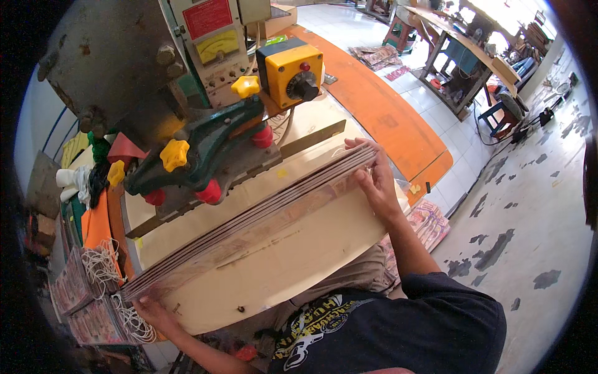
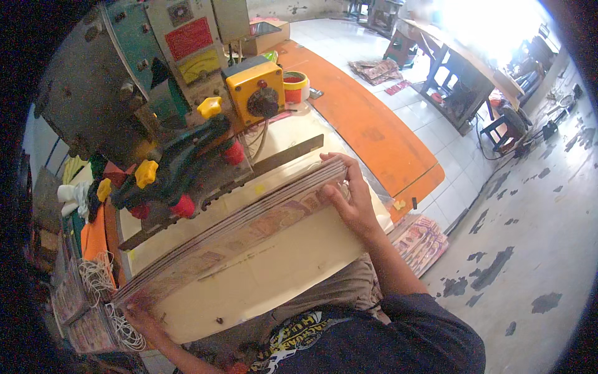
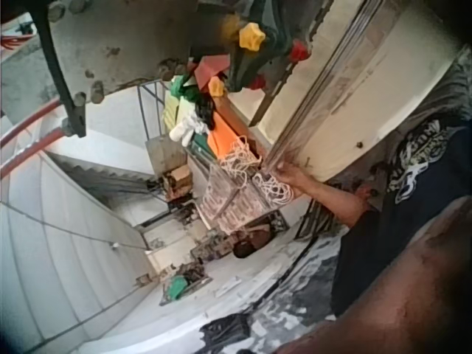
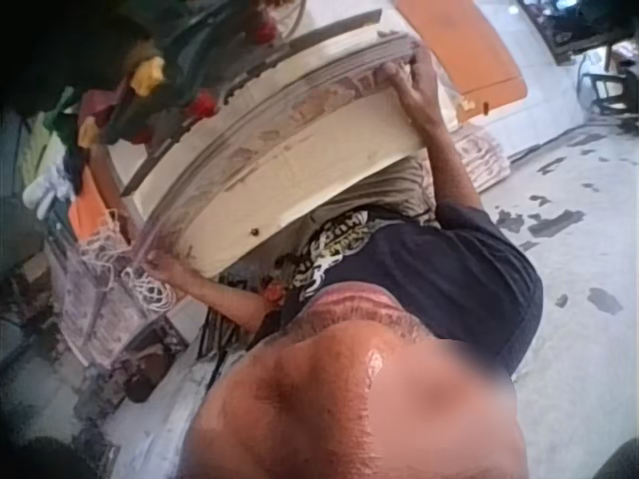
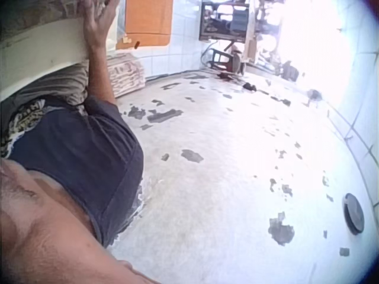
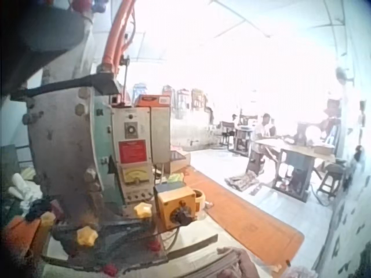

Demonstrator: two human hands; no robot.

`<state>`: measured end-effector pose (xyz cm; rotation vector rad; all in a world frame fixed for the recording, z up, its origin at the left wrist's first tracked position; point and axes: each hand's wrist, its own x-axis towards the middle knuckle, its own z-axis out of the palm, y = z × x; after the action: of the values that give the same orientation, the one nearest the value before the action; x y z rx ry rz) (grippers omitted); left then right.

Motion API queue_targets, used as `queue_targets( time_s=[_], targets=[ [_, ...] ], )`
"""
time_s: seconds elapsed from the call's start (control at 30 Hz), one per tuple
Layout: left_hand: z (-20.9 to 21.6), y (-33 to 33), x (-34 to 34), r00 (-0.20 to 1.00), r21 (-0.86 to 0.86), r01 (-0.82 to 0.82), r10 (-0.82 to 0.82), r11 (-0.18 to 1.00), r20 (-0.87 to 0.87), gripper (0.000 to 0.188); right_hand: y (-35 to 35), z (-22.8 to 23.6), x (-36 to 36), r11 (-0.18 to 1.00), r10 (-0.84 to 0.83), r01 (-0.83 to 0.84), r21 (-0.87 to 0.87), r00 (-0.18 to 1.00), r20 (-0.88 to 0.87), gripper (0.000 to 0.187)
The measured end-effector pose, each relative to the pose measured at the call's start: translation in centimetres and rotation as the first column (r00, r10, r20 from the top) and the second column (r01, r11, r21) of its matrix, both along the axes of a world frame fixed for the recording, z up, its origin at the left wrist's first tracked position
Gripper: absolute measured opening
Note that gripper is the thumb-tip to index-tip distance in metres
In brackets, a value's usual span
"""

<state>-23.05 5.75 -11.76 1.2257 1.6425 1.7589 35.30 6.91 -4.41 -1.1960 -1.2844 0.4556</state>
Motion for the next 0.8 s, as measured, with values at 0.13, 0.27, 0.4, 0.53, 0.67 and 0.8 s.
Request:
queue_targets(
  time_s=[0.13, 0.27, 0.4, 0.53, 0.67, 0.8],
  targets=[
    [0.0, 0.3, 0.6, 0.995, 0.081, 0.011, -0.019, 0.997, 0.102, 0.068, -0.1, 0.0, 0.3, 0.999, 0.039, -0.037, -0.028, 0.997, 0.062, 0.064],
    [0.0, 0.2, -0.4, 0.983, 0.03, 0.053, -0.057, 0.998, 0.173, 0.067, 0.0, 0.0, 0.2, 1.0, 0.021, -0.021, -0.006, 1.0, 0.015, 0.064],
    [1.1, -0.1, 0.8, 0.982, 0.037, -0.103, 0.096, 0.994, 0.161, 0.063, 0.0, -0.1, 0.4, 1.0, 0.007, -0.007, 0.004, 0.999, 0.046, 0.066],
    [1.7, 0.0, 0.5, 0.987, 0.095, -0.14, 0.131, 0.986, 0.099, 0.06, 0.1, 0.4, 0.7, 1.0, -0.002, 0.002, 0.003, 0.995, 0.104, 0.066],
    [4.4, 0.3, 3.3, 0.999, 0.208, 0.003, -0.011, 0.978, 0.04, 0.059, 0.3, 0.1, 1.1, 0.997, 0.005, -0.015, 0.07, 0.991, 0.133, 0.061],
    [4.9, 0.3, 4.0, 1.0, 0.196, 0.005, -0.006, 0.981, 0.007, 0.062, 0.0, 0.6, 0.7, 0.997, -0.015, 0.006, 0.071, 0.992, 0.126, 0.059]
  ],
)
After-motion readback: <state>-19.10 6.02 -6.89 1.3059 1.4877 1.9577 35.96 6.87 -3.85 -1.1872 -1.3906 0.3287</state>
